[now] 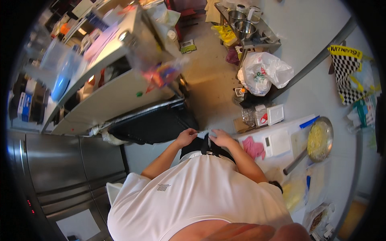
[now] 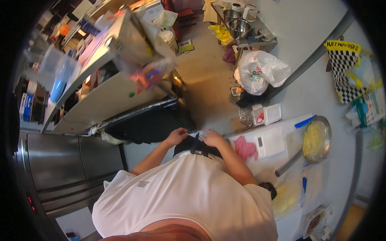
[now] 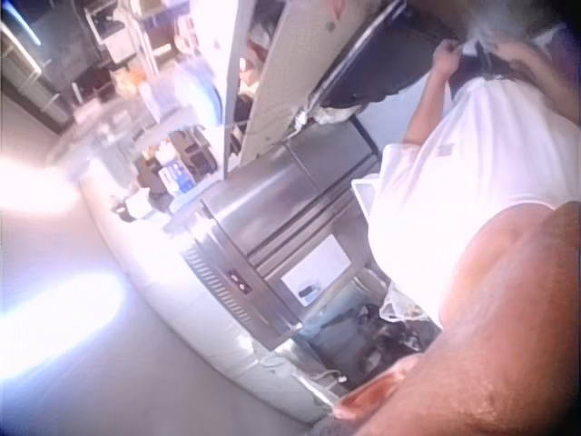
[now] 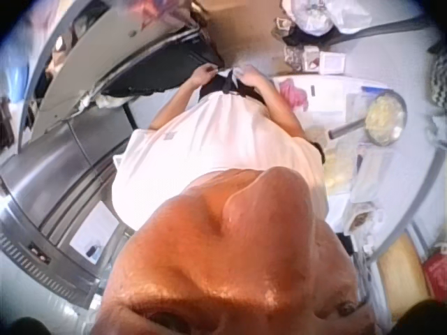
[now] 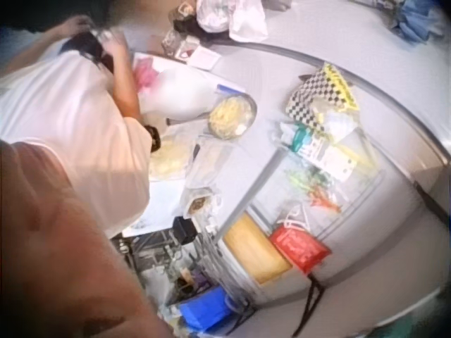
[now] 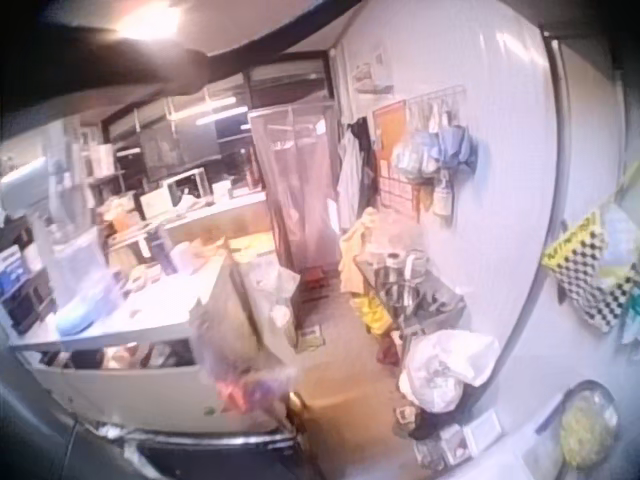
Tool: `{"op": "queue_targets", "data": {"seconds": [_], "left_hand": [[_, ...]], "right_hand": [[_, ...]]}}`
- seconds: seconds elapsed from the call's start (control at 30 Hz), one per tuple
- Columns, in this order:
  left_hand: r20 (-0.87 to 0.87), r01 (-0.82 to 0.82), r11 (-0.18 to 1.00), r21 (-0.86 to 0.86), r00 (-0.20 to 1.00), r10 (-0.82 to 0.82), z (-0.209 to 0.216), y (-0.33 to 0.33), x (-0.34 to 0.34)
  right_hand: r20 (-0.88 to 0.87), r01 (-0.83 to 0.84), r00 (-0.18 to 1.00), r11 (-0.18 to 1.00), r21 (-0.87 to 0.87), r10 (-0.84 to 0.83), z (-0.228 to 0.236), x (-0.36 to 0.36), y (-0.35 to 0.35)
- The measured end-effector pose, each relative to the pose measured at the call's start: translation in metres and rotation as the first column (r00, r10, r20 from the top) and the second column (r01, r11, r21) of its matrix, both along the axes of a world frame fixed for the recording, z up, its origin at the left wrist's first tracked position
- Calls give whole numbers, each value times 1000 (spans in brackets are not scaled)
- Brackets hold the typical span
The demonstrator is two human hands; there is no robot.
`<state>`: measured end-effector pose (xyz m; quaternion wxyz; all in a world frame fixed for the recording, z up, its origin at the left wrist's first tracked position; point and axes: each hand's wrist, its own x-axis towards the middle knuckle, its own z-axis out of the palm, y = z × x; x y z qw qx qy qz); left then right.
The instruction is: The person stirs a large pot of liquid, then moves to a refrigerated display case to assemble a meal. They place various ingredients, including meat, vegetables, and sliced ham, into a black plastic container.
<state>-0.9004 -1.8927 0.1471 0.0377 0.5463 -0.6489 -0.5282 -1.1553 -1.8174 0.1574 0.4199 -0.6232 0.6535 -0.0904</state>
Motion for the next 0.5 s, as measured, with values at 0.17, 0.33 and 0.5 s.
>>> {"op": "queue_targets", "data": {"seconds": [0.17, 0.33, 0.5], "left_hand": [[167, 238, 970, -54, 960, -226, -53, -153, -124], [448, 551, 830, 91, 722, -528, -104, -299, -246], [338, 457, 878, 144, 811, -478, -174, -428, -310]], "right_hand": [[167, 228, 966, 954, -196, -197, 49, -78, -114], [248, 215, 953, 966, -147, -174, 34, -137, -192], [336, 405, 832, 897, 174, -441, -23, -203, -227]]}}
